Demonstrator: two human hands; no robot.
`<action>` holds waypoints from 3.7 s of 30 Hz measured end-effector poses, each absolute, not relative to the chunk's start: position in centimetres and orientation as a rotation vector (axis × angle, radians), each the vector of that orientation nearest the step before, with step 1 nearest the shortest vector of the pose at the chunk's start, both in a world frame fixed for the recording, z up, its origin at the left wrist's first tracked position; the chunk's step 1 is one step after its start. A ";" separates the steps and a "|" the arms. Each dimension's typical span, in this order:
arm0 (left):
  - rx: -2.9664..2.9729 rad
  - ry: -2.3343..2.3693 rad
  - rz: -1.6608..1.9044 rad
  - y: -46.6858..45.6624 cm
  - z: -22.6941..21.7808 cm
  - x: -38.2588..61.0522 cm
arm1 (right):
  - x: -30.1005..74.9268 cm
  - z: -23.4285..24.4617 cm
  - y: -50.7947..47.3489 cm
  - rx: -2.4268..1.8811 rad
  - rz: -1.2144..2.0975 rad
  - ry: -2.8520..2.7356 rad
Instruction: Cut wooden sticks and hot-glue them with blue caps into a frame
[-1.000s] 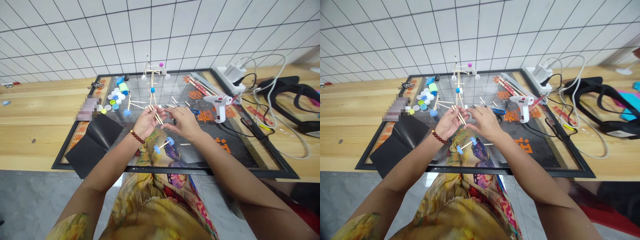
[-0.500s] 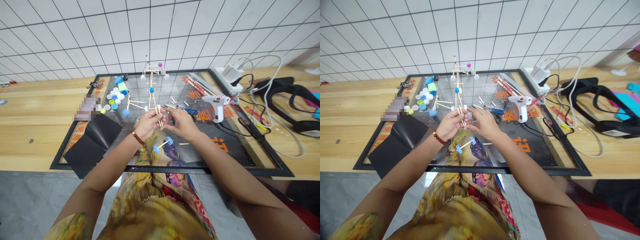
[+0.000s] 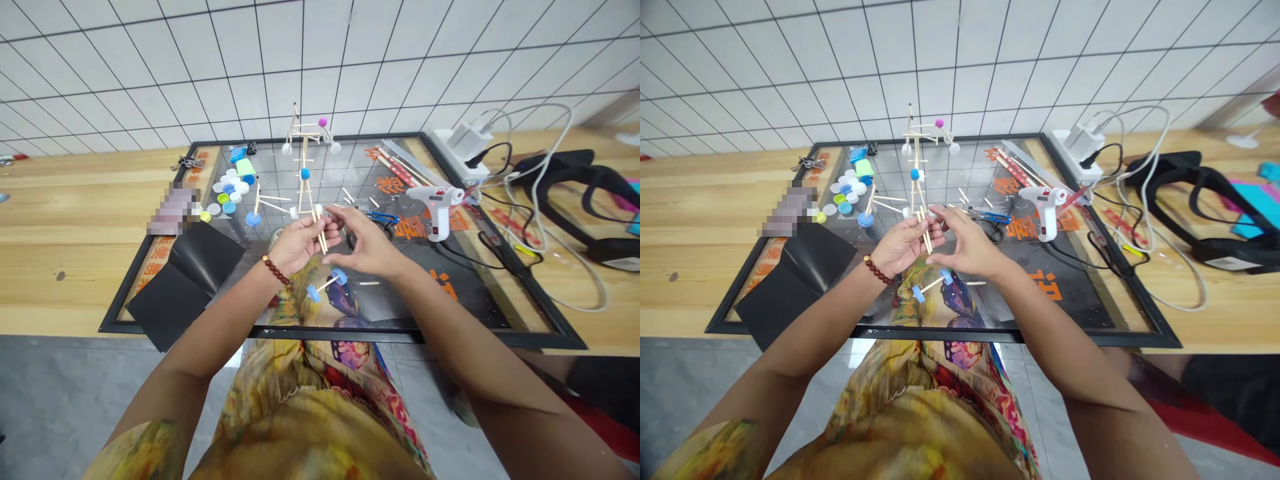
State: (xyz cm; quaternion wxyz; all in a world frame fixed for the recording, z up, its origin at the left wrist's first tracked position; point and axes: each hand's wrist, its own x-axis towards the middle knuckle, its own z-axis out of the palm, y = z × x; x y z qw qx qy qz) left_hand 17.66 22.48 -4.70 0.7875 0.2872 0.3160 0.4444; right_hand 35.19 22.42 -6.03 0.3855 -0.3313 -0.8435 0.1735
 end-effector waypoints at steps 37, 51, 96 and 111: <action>1.532 0.936 0.763 21.6 -5.1 17.6 | 34.2 -4.8 21.7 -0.939 1.304 -1.417; 1.259 0.923 0.787 21.6 -4.7 17.8 | 34.1 -5.8 22.4 -1.008 1.253 -1.363; 2.274 1.715 0.602 24.0 -4.0 13.1 | 38.2 -5.6 23.5 -1.495 0.787 -1.601; 2.326 1.680 0.485 23.9 -4.0 12.9 | 39.1 -4.9 23.3 -2.206 0.289 -2.260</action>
